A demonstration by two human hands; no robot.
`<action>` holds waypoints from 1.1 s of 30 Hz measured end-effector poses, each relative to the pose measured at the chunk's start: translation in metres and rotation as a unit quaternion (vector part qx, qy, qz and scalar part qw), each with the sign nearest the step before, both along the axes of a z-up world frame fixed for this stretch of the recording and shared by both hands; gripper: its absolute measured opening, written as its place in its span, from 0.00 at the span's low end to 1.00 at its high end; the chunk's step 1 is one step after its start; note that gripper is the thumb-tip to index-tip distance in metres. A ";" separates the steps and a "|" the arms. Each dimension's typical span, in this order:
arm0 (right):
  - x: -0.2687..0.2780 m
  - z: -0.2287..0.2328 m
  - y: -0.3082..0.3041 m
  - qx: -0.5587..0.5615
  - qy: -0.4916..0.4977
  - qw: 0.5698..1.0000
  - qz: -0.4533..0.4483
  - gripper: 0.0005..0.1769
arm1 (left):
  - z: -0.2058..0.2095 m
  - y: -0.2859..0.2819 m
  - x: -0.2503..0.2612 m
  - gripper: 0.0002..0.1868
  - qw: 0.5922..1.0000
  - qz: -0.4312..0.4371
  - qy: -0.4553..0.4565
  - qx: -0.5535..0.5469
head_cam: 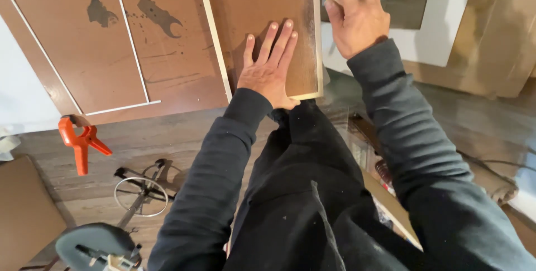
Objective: Sanding the edges of a wooden picture frame using a sanding block.
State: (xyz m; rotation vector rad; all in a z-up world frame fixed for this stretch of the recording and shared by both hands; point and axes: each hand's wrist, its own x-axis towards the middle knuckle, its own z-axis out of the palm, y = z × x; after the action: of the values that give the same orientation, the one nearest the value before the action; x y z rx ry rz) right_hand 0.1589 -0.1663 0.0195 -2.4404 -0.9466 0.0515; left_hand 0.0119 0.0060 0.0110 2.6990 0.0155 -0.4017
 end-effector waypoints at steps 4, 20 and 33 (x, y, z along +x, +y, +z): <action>-0.029 0.012 -0.022 0.018 0.006 1.000 0.007 0.27 | 0.002 0.001 0.002 0.79 1.000 -0.001 0.000 0.010; -0.007 0.007 -0.019 -0.015 0.024 0.999 0.038 0.30 | 0.002 0.003 0.000 0.79 1.000 0.008 0.019 -0.005; 0.009 0.007 -0.017 -0.011 0.031 0.998 0.050 0.28 | 0.001 0.000 -0.004 0.78 1.000 0.006 0.015 -0.007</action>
State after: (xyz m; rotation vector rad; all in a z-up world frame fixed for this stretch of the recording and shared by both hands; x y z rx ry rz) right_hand 0.1674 -0.1835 0.0268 -2.3952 -1.0443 0.1707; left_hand 0.0074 0.0061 0.0124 2.6775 0.0375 -0.4365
